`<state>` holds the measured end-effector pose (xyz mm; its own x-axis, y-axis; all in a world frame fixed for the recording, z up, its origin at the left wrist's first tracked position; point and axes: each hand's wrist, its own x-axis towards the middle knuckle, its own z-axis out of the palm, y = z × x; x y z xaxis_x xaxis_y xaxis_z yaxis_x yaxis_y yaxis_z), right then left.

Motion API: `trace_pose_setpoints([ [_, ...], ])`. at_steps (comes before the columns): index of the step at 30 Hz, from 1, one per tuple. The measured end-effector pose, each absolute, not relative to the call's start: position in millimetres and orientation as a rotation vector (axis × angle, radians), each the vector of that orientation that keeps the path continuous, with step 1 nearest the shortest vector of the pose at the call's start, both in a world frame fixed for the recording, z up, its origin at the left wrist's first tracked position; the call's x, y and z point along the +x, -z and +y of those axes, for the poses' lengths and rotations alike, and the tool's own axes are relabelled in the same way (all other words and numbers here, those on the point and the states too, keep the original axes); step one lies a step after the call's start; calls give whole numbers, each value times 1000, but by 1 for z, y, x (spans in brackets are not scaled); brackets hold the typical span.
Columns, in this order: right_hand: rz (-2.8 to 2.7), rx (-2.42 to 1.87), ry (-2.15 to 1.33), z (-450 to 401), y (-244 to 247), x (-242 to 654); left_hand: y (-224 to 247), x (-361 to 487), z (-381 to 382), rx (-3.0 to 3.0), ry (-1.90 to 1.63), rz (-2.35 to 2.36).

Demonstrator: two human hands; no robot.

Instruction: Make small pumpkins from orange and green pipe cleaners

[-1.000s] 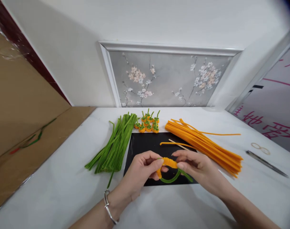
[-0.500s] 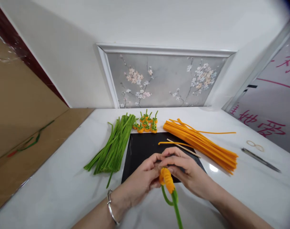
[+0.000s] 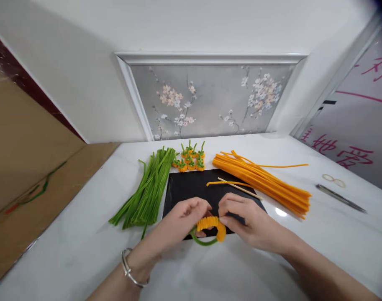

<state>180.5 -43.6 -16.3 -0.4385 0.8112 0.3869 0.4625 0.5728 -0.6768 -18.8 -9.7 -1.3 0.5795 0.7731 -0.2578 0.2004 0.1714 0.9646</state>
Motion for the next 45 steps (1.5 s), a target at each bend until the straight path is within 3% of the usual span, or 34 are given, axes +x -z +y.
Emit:
trace_pose_setpoints([
  [9,-2108,-1118,-539,-41,26,181,11,-13,-10,1448,-473,907],
  [17,-2344,-1080,-52,-40,37,177,20,-11,-15,1498,-498,814],
  [25,-2332,-1030,127,-43,37,174,24,-4,-15,1202,-474,762],
  [35,-2073,-1408,-13,-31,36,222,24,-11,-14,1098,-490,865],
  [45,-2299,-1105,-125,-36,31,198,18,-6,-18,1269,-546,924],
])
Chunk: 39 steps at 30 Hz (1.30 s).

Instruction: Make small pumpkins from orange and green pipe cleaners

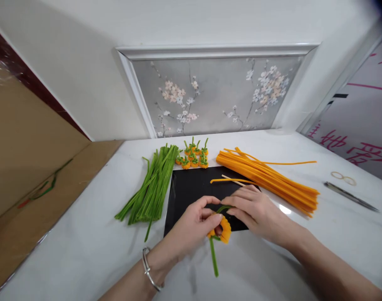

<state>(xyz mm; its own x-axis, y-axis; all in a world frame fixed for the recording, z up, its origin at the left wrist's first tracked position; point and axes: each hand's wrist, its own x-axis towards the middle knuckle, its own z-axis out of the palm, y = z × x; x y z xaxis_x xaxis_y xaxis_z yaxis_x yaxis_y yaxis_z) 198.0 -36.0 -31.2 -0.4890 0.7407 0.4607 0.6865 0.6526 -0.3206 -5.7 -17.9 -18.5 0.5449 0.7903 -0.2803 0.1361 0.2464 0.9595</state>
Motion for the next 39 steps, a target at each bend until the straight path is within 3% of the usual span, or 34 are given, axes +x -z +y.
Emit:
trace_pose_setpoints([
  [12,-2147,-1176,-28,-35,46,190,19,-9,-20,750,-459,673],
  [22,-2179,-947,-240,-38,38,185,20,-4,-21,745,-368,712],
  [39,-2086,-1143,-60,-34,40,190,24,-5,-20,1027,-304,866],
])
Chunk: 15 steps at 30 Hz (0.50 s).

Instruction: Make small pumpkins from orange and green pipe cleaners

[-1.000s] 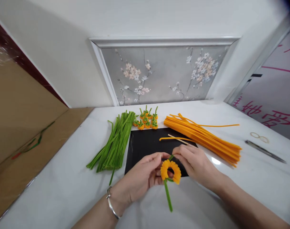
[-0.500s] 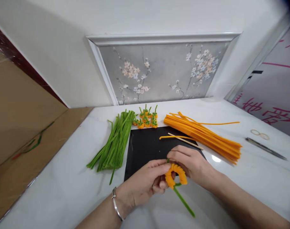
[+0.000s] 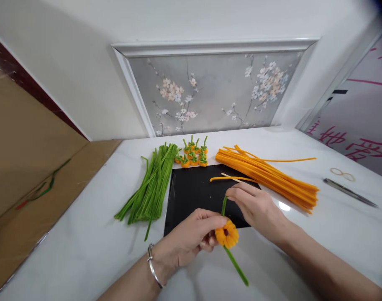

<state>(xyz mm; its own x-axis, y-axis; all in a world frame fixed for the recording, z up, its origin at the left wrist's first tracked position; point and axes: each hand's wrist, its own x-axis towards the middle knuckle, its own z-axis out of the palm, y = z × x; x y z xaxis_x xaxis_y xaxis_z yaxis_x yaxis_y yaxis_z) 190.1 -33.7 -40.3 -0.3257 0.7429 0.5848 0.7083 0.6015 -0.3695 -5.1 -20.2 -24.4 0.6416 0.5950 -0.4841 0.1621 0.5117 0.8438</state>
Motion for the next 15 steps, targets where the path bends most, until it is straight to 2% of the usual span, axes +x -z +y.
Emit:
trace_pose_setpoints([
  [10,-2069,-1229,-33,-29,46,196,21,-4,-24,866,-404,730],
  [15,-1965,-1269,-7,-29,44,202,21,-4,-23,996,-473,746],
])
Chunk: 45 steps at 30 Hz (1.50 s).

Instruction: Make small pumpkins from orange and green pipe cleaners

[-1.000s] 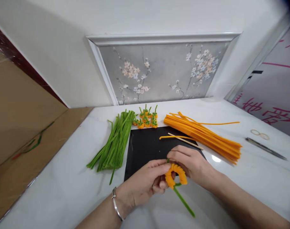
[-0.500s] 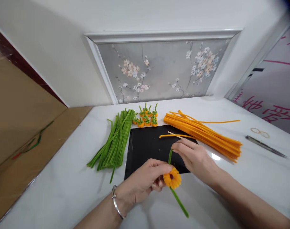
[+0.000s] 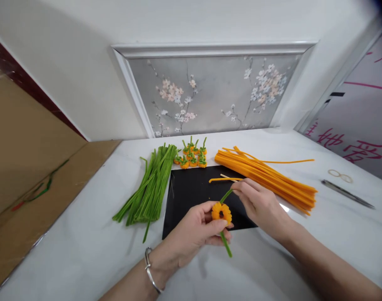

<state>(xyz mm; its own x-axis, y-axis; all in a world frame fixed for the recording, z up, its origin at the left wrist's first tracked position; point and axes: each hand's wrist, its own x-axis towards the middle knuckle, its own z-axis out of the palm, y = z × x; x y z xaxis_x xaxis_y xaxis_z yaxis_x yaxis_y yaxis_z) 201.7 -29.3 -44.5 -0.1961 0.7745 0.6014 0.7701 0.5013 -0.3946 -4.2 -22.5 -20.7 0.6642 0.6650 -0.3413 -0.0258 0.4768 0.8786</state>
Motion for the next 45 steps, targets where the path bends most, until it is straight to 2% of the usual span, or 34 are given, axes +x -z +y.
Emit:
trace_pose_setpoints([
  [6,-2047,-1290,-64,-30,39,205,23,-3,-18,1261,-523,843],
  [12,-2185,-1271,-273,-33,44,191,30,-7,-18,1570,-627,995],
  [21,-2213,-1478,-169,-41,41,190,28,-9,-19,1927,-646,1143],
  [31,-2168,-1502,-152,-40,35,199,28,-9,-18,1864,-671,1110],
  [39,-2198,-1575,-253,-37,39,197,21,-19,-2,922,-440,722],
  [45,-2266,-1511,-246,-40,37,187,20,-13,-8,924,-421,705],
])
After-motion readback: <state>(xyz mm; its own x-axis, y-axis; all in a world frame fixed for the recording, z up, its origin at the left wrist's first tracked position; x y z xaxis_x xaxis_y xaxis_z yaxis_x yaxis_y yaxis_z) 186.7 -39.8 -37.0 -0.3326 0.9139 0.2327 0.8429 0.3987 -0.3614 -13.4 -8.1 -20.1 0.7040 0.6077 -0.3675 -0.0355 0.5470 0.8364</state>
